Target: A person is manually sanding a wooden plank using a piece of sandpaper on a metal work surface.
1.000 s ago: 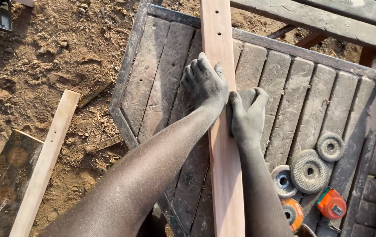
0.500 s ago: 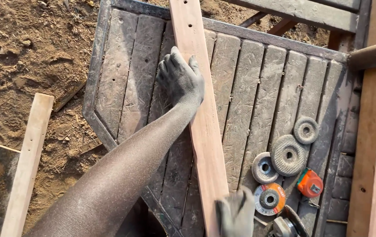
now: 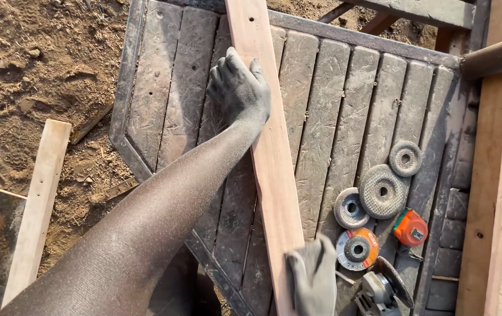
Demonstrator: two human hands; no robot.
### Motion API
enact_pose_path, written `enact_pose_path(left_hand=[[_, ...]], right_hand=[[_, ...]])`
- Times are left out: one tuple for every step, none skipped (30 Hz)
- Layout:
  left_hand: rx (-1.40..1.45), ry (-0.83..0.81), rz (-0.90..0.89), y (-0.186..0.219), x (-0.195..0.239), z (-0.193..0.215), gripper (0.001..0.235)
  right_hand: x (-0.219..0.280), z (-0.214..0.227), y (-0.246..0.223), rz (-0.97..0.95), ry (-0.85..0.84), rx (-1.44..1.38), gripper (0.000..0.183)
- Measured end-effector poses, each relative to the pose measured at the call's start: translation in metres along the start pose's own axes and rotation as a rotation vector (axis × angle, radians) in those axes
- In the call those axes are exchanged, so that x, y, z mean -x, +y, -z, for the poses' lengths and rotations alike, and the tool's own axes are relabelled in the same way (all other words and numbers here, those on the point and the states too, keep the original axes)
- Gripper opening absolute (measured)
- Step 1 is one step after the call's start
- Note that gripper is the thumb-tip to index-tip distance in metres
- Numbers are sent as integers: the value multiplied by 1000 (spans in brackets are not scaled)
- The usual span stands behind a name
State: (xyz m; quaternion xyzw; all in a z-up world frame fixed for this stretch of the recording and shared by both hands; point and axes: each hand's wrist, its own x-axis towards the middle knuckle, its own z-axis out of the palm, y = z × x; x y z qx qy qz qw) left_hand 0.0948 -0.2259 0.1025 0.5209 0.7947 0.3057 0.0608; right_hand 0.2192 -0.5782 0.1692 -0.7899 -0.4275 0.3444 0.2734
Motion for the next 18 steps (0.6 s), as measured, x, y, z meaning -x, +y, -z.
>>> enact_pose_path(left_hand=[[6, -4, -2, 0, -2, 0, 48], [9, -6, 2, 2, 2, 1, 48], [12, 5, 4, 2, 1, 2, 47], [14, 16, 6, 2, 1, 2, 47], [7, 15, 6, 2, 0, 2, 47], [10, 10, -1, 1, 0, 1, 46], [11, 8, -11, 0, -1, 1, 46], [4, 10, -13, -1, -3, 1, 46], [25, 4, -11, 0, -1, 3, 46], [45, -2, -8, 2, 0, 5, 46], [46, 8, -19, 1, -1, -1, 46], [19, 51, -24, 0, -2, -6, 47], [-12, 86, -25, -3, 2, -10, 48], [-16, 87, -31, -8, -1, -9, 48], [41, 42, 32, -8, -2, -11, 48], [98, -5, 95, -9, -4, -14, 48], [101, -15, 105, -7, -1, -13, 48], [127, -54, 119, -6, 1, -12, 49]], right_hand=[[33, 7, 30, -16, 4, -8, 73], [47, 2, 45, -15, 3, -2, 73], [58, -7, 60, -85, 193, 9, 79], [69, -16, 76, -157, 382, 18, 85], [45, -13, 49, -161, 377, 16, 85], [21, -11, 24, -151, 214, 58, 80], [-4, -10, -1, -139, 51, 95, 74], [-46, -26, -26, -140, 46, 89, 74], [-82, -34, -55, -97, 19, 59, 68], [-118, -37, -89, -55, -8, 30, 62], [-145, -48, -109, -47, -3, 18, 62], [-173, -59, -129, -28, -5, 58, 65], [-196, -67, -147, -18, -13, 102, 69], [-186, -71, -142, -19, -13, 94, 69], [-178, -70, -137, 50, 31, 189, 76], [-171, -71, -132, 119, 74, 285, 83], [-139, -60, -120, 113, 71, 298, 83], [-107, -50, -108, 89, 71, 375, 86]])
